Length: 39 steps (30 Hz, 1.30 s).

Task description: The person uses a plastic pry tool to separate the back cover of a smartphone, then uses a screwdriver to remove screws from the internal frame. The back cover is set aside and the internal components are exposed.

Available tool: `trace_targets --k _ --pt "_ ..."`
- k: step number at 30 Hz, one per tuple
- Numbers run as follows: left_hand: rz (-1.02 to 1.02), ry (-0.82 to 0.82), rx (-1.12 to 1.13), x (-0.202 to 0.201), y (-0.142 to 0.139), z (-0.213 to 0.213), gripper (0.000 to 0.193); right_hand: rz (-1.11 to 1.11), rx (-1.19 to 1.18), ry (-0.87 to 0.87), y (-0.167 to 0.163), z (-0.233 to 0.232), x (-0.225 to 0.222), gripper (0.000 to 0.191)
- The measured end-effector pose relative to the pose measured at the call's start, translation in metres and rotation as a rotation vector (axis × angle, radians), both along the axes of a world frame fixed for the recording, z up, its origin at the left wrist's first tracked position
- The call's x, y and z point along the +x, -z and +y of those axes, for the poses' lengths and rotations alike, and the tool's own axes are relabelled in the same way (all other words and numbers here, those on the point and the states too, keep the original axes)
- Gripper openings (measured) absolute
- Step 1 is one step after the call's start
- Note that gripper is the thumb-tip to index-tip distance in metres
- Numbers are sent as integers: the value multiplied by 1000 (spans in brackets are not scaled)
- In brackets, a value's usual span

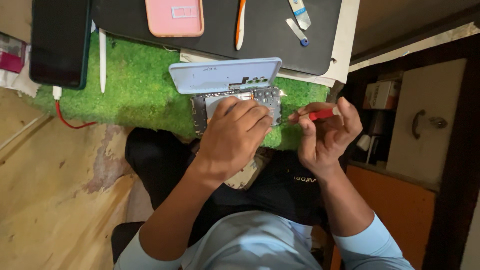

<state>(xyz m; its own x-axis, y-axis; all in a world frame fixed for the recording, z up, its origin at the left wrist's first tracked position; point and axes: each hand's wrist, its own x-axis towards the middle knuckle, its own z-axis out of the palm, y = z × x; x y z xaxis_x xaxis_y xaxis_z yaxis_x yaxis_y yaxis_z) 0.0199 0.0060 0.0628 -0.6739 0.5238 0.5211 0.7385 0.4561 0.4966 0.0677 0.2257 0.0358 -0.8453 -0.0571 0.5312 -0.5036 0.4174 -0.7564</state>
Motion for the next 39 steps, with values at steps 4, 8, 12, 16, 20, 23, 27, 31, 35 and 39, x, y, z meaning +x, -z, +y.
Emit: trace_targets --k 4,8,12,16,20,23,27,31,35,39 --pt "7 -15 18 0 0 1 20 121 97 -59 -4 0 -7 71" --pt "-15 -15 33 0 1 1 20 290 60 38 -18 -1 -12 52" --pt "-20 -24 46 0 2 3 17 269 92 76 -37 -2 -6 36" --pt "-22 -36 41 0 2 4 17 184 109 8 -47 -2 -5 31" --pt "-33 -23 32 0 1 2 19 93 151 -11 -55 -1 -5 31" --pt "-38 -26 27 0 0 2 19 115 178 -19 -58 -2 -6 30" --pt "-42 -25 24 0 0 3 21 200 163 75 -56 -7 -7 31" --pt "-38 -31 36 0 2 3 17 242 15 53 -49 -13 -6 29" --pt "-35 -40 36 1 2 4 17 171 86 32 -54 -9 -4 26" --pt "-44 -39 38 1 1 4 17 62 131 3 -62 -10 -4 27"
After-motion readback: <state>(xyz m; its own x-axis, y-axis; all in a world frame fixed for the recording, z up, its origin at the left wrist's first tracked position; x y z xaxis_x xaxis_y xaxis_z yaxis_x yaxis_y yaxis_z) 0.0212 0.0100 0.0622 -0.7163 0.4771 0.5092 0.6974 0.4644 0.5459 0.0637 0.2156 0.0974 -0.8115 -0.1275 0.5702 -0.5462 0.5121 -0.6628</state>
